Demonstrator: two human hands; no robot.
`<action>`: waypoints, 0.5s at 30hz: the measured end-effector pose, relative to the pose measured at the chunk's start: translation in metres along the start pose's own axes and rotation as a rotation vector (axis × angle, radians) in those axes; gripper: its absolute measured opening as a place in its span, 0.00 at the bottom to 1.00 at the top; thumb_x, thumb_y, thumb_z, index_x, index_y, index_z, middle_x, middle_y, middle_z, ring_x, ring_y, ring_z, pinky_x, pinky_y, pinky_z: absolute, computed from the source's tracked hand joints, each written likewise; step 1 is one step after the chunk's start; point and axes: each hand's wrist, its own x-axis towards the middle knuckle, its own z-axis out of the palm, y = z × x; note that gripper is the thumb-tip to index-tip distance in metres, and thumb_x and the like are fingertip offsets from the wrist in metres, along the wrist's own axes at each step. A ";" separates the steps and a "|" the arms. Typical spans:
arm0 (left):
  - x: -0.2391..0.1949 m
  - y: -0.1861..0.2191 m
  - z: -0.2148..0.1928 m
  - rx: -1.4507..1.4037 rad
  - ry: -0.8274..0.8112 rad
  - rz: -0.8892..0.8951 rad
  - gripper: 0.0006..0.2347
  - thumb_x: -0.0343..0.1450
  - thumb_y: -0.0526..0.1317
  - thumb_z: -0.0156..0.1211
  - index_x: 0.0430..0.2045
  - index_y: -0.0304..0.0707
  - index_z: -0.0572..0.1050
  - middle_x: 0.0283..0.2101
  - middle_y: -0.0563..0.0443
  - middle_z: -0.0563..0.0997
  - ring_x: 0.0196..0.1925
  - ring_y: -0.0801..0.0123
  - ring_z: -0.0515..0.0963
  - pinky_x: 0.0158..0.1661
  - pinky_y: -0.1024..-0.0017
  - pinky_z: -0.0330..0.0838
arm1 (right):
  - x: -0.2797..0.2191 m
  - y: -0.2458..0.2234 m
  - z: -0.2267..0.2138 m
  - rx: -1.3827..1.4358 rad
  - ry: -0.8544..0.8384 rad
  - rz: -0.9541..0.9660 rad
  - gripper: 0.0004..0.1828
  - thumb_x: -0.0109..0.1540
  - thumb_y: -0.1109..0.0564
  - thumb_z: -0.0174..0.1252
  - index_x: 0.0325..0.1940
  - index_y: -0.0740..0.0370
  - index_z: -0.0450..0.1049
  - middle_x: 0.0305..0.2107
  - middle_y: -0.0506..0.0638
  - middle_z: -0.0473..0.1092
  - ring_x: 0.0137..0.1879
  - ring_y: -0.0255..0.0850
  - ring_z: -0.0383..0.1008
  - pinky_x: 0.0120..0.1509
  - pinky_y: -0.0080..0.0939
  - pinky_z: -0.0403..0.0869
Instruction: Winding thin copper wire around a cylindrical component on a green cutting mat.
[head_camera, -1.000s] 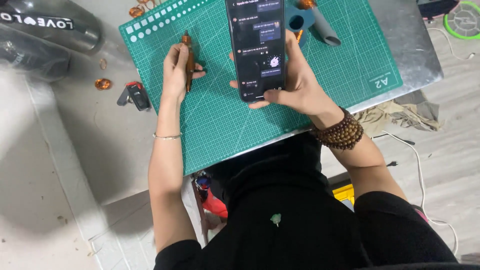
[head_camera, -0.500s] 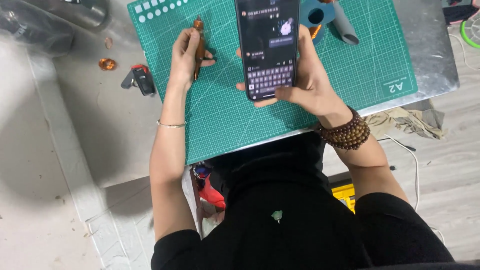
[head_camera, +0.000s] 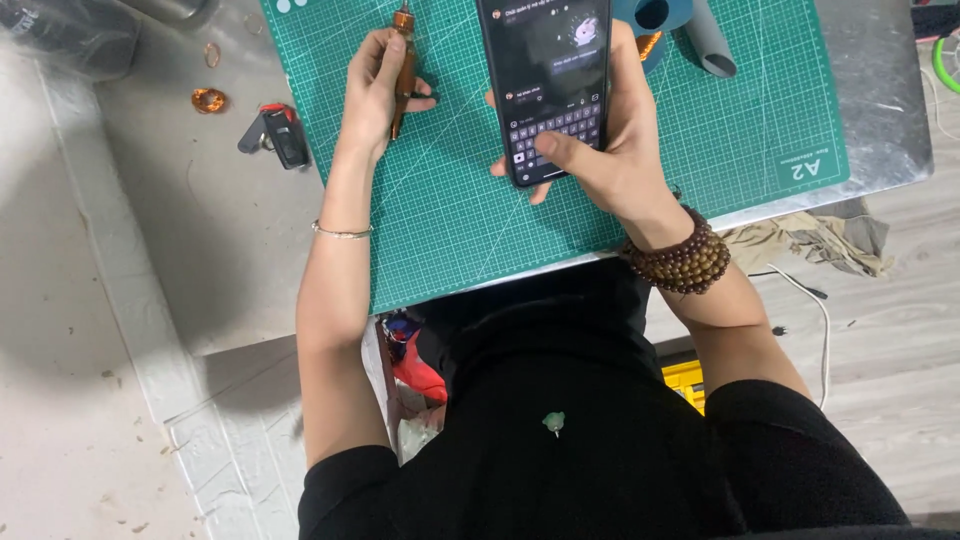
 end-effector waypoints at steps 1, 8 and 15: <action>0.000 0.001 0.000 -0.002 -0.004 0.006 0.12 0.70 0.51 0.49 0.33 0.42 0.63 0.26 0.55 0.63 0.28 0.71 0.79 0.31 0.72 0.83 | 0.000 0.001 0.001 0.014 0.025 0.001 0.25 0.64 0.68 0.51 0.58 0.56 0.47 0.52 0.74 0.57 0.46 0.64 0.73 0.25 0.44 0.78; 0.001 -0.002 -0.002 -0.028 -0.011 -0.001 0.12 0.71 0.49 0.49 0.33 0.41 0.63 0.25 0.55 0.63 0.27 0.70 0.79 0.30 0.73 0.83 | 0.003 0.000 0.003 -0.039 0.054 0.000 0.25 0.64 0.68 0.51 0.57 0.57 0.46 0.50 0.78 0.60 0.39 0.63 0.75 0.22 0.42 0.76; 0.004 -0.006 -0.004 0.034 -0.018 0.016 0.13 0.71 0.51 0.48 0.36 0.41 0.64 0.27 0.54 0.66 0.28 0.71 0.79 0.32 0.72 0.84 | -0.002 0.002 -0.005 0.077 -0.138 0.013 0.30 0.65 0.71 0.36 0.68 0.51 0.44 0.63 0.73 0.50 0.66 0.74 0.61 0.46 0.61 0.81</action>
